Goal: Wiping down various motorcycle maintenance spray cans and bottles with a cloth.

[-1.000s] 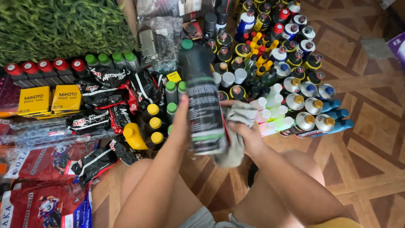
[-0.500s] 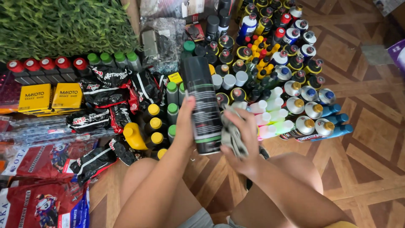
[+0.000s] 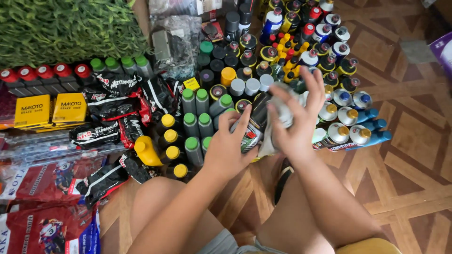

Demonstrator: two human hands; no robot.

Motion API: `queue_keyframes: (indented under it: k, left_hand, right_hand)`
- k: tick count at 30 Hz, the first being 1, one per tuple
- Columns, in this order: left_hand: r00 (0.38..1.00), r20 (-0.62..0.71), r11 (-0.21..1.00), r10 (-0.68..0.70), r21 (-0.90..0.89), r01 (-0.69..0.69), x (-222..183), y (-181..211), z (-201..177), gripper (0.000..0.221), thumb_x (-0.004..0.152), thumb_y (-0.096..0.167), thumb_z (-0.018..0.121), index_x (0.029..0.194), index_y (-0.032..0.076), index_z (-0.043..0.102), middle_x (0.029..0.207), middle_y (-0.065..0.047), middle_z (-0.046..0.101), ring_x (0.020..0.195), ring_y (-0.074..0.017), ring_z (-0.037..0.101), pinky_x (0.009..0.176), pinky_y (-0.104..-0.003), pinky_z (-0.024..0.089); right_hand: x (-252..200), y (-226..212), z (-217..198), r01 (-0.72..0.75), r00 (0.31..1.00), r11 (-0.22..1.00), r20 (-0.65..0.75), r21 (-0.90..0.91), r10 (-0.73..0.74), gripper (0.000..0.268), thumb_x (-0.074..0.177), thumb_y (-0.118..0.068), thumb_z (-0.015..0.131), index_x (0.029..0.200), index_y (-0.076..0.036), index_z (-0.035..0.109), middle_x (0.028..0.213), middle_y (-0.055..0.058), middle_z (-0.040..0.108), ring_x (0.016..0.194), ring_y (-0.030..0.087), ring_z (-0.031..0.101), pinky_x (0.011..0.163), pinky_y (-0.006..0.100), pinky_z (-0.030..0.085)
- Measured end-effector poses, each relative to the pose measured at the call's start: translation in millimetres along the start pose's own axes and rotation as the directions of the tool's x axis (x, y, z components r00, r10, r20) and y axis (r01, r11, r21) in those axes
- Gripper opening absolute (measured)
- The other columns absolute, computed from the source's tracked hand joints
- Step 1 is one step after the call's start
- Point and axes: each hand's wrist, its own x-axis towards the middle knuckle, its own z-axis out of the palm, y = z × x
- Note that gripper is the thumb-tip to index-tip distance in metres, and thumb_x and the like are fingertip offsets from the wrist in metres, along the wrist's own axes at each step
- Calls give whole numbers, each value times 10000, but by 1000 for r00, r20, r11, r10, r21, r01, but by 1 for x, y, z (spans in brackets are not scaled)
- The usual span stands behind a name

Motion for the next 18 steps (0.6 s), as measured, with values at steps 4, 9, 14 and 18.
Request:
queue_keyframes:
  k: [4,9,14,18]
  left_hand:
    - [994,-3,994,-108,-9,108,4,3,-7,988,650,199,857,1536,138,424,1327,-161,470,1106,-347,650,831,-433,569]
    - [1000,-18,989,-26,147,28,2,-13,-5,862,609,160,880,1387,71,521,1367,-178,480,1107,-384,632,856,-442,565]
    - [996,-36,977,83,198,-75,0,-10,-4,880,658,204,907,1409,14,490,1308,-165,512,1089,-382,629,861,-443,557]
    - [980,-19,969,198,153,-193,-3,-6,-4,941,687,224,897,1502,54,458,1250,-161,515,1078,-356,631,867,-440,549]
  right_hand:
    - [-3,-6,11,83,997,996,5,14,-83,605,869,-75,796,1439,-179,620,1678,182,273,1605,453,174,1302,633,186]
    - [-17,-30,18,124,905,992,412,-7,-110,908,566,-76,814,1443,-180,602,1596,44,426,1537,400,232,1203,697,116]
    - [4,-13,2,181,918,983,357,9,-172,816,640,-12,780,1423,-162,607,1534,95,512,1491,429,324,1210,641,196]
    - [6,20,-3,-298,940,870,279,392,197,398,1004,-102,673,1401,-116,643,1460,94,657,1384,269,571,1225,395,415]
